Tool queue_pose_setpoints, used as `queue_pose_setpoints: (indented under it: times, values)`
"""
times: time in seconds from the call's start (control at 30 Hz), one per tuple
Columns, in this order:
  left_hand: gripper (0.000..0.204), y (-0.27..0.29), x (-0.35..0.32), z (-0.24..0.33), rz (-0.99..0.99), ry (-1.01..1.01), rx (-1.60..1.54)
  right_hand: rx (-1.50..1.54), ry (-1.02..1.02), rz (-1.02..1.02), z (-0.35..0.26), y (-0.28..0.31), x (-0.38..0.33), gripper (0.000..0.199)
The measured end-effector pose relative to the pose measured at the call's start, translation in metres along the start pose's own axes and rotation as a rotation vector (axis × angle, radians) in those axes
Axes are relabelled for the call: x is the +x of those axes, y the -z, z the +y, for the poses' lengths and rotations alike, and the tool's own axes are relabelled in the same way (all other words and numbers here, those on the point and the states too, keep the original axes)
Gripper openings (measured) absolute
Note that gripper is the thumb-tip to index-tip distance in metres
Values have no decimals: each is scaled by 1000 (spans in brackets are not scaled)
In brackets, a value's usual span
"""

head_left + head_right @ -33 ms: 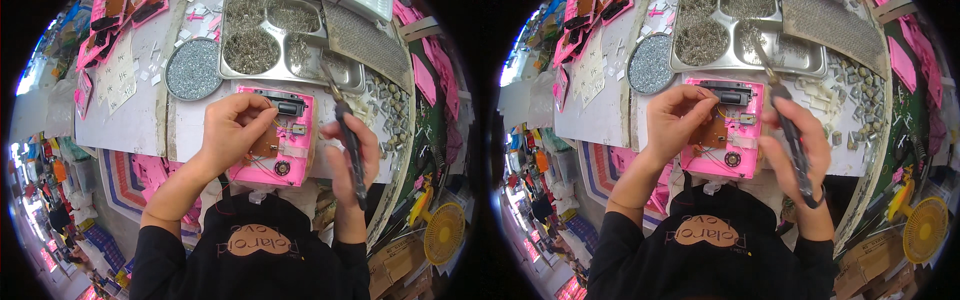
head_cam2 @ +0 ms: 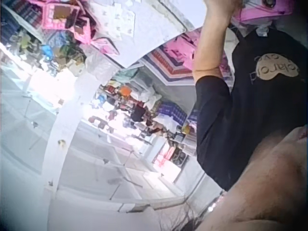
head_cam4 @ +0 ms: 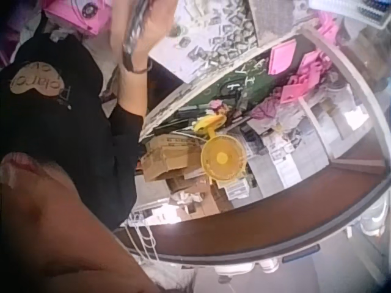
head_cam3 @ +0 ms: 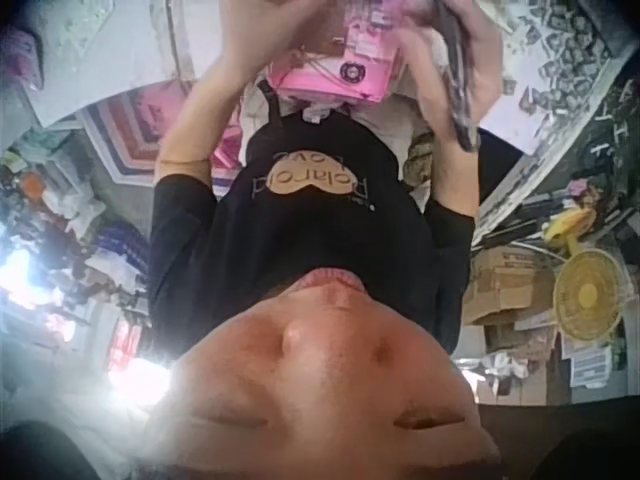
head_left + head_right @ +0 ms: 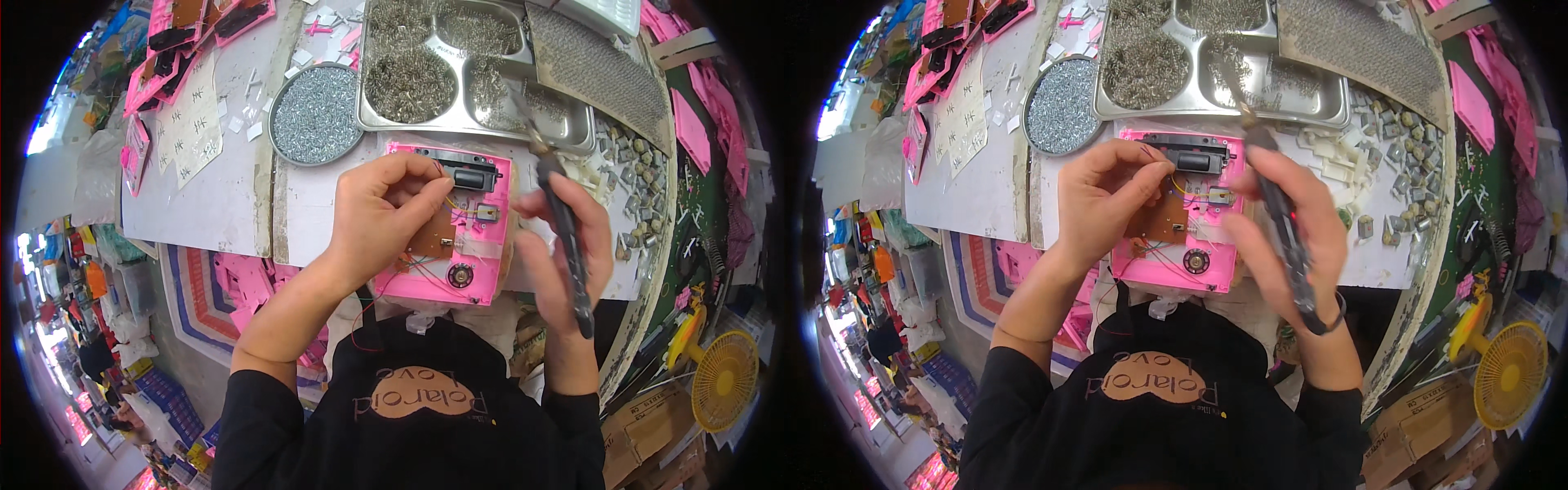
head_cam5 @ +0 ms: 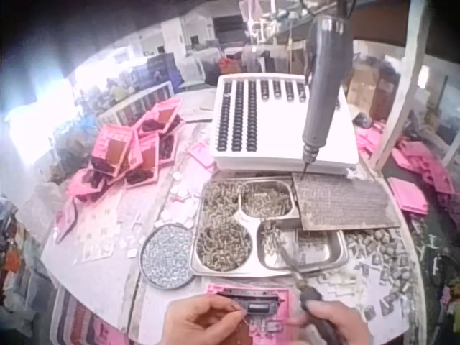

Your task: Assemble internal components into a plastic housing, including soldering wires and applying glue.

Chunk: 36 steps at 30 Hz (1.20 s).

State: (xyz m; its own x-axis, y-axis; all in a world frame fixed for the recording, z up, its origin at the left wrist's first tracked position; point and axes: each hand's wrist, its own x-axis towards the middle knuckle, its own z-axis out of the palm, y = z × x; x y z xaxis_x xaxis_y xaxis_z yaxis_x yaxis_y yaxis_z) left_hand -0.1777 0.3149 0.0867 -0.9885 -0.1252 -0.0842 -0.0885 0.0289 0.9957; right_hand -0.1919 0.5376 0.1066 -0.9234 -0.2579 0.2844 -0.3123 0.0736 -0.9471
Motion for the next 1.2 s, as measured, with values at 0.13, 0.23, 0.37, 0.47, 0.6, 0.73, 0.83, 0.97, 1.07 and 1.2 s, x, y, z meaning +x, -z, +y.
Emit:
queue_pose_setpoints:
  times: [0.13,0.23,0.37,0.47,0.6,0.73,0.83,0.97,1.07,1.2]
  values:
    - [9,2,-1,0,-40,39,-75,-14,0,-89,-2,-28,32,56]
    - [11,5,0,0,-63,5,-29,9,-13,-142,-2,-40,47,58]
    - [12,7,1,0,-89,-51,51,64,-50,-171,0,-46,54,59]
    - [11,10,1,1,-97,-32,45,79,-78,-172,-1,-48,53,58]
    - [10,10,2,6,-127,11,47,-6,-36,-158,0,-48,51,59]
    - [10,13,2,2,-167,51,8,-24,-17,-151,4,-48,51,59]
    - [10,13,2,0,-164,97,-64,-57,26,-105,9,-47,47,58]
    - [9,14,3,2,-181,123,-94,-140,132,-35,11,-47,39,54]
    - [7,16,6,10,-218,25,85,-245,256,-24,11,-31,30,48]
    - [12,9,8,10,-191,-307,451,-203,344,0,10,14,10,37]
